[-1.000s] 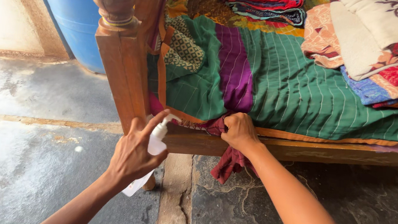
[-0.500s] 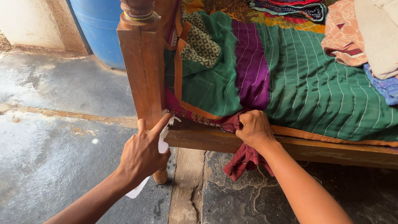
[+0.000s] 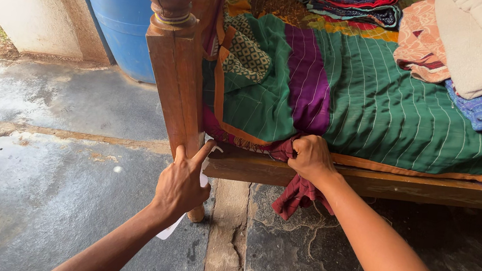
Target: The person cleans the wooden frame of a bed by applying liquid from a dispenser to a cloth and wiping the wood.
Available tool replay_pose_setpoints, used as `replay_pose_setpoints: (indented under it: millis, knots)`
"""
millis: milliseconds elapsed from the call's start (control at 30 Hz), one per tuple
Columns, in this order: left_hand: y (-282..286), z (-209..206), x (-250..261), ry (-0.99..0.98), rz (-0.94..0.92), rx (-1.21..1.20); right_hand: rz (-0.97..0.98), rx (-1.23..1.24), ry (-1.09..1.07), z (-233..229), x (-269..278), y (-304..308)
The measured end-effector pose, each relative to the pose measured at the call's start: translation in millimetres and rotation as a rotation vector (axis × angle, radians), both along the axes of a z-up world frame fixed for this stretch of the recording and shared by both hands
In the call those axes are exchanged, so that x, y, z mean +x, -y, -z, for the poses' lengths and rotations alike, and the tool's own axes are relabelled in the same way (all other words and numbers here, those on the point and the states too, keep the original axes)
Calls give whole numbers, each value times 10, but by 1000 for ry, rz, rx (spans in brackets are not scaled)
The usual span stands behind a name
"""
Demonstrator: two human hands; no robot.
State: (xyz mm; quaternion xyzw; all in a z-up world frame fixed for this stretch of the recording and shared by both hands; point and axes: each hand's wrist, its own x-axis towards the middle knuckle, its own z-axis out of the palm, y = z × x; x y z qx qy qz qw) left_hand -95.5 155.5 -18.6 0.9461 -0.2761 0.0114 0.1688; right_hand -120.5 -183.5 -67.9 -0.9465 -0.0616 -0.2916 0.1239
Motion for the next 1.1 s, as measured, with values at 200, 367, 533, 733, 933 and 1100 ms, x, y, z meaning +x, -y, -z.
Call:
replay_pose_setpoints:
  millis: [200, 367, 533, 733, 933, 1100]
  knots:
    - [-4, 2, -19, 2, -3, 0, -9, -7, 27, 16, -4, 8]
    - [1, -49, -42, -14, -10, -16, -21, -10, 27, 20, 2, 13]
    - [-2, -84, -58, 10, 4, -48, 6, -22, 9, 22, 4, 24]
    - [7, -146, -121, -2, -6, -7, -36, -32, 64, 45, -10, 3]
    - [110, -93, -103, -50, -14, 24, -23, -28, 48, 44, -11, 12]
    - [187, -30, -84, 17, 30, 19, -9, -28, 27, 71, 0, 24]
